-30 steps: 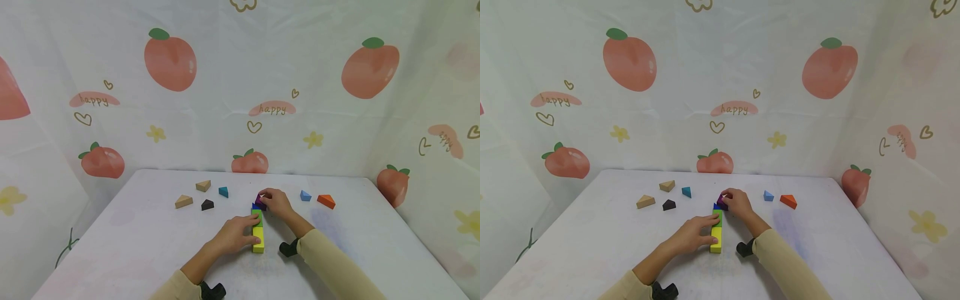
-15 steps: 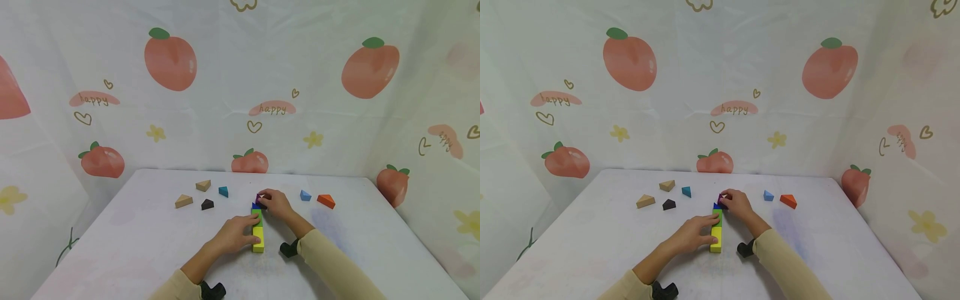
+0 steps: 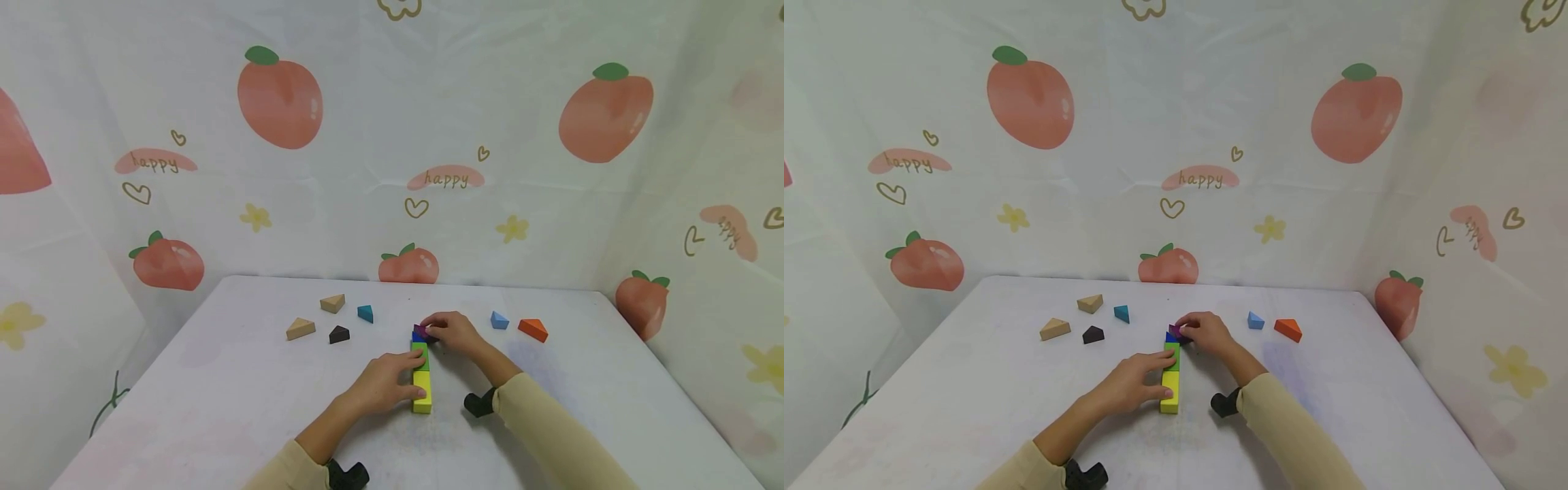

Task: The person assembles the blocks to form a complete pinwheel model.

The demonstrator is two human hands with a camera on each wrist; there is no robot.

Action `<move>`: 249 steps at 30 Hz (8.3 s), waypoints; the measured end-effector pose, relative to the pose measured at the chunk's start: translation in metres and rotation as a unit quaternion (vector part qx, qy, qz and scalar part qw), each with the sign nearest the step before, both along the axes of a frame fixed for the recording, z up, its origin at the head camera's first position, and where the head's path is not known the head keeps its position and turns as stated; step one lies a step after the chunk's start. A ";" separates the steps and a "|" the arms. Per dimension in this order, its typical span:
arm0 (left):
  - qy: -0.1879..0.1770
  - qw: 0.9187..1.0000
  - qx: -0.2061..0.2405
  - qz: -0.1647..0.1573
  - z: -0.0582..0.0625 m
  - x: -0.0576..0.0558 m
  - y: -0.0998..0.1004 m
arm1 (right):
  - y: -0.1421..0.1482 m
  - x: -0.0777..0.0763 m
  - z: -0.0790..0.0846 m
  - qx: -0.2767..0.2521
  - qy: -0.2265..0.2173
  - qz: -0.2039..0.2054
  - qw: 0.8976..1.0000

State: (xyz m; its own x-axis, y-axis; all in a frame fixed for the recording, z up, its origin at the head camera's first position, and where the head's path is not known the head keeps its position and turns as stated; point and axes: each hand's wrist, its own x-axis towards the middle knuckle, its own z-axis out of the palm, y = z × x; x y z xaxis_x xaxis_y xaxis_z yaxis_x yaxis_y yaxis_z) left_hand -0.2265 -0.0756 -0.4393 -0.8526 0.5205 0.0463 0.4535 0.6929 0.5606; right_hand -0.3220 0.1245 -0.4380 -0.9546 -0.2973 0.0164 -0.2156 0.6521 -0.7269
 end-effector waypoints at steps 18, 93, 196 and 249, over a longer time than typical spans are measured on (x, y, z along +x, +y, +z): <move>-0.009 1.000 -0.006 0.005 -0.001 0.000 0.000 | 0.006 -0.003 0.001 -0.017 -0.045 0.048 0.998; -0.023 1.000 -0.009 0.019 0.001 0.002 0.001 | 0.116 -0.013 0.008 0.252 0.150 -0.115 0.949; -0.026 0.999 -0.010 0.017 0.004 0.002 0.001 | -0.004 -0.029 0.005 0.088 0.055 0.010 0.995; -0.028 0.999 -0.006 0.015 0.003 0.001 0.002 | 0.015 -0.019 0.027 0.032 0.089 -0.011 0.995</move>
State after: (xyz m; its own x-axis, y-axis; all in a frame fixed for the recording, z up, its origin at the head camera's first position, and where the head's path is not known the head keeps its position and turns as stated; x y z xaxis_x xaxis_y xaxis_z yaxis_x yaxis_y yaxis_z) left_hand -0.2251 -0.0740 -0.4359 -0.8690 0.4947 -0.0069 0.4008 0.7121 0.5764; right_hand -0.3406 0.1396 -0.4107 -0.9446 -0.2827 0.1666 -0.3221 0.7022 -0.6349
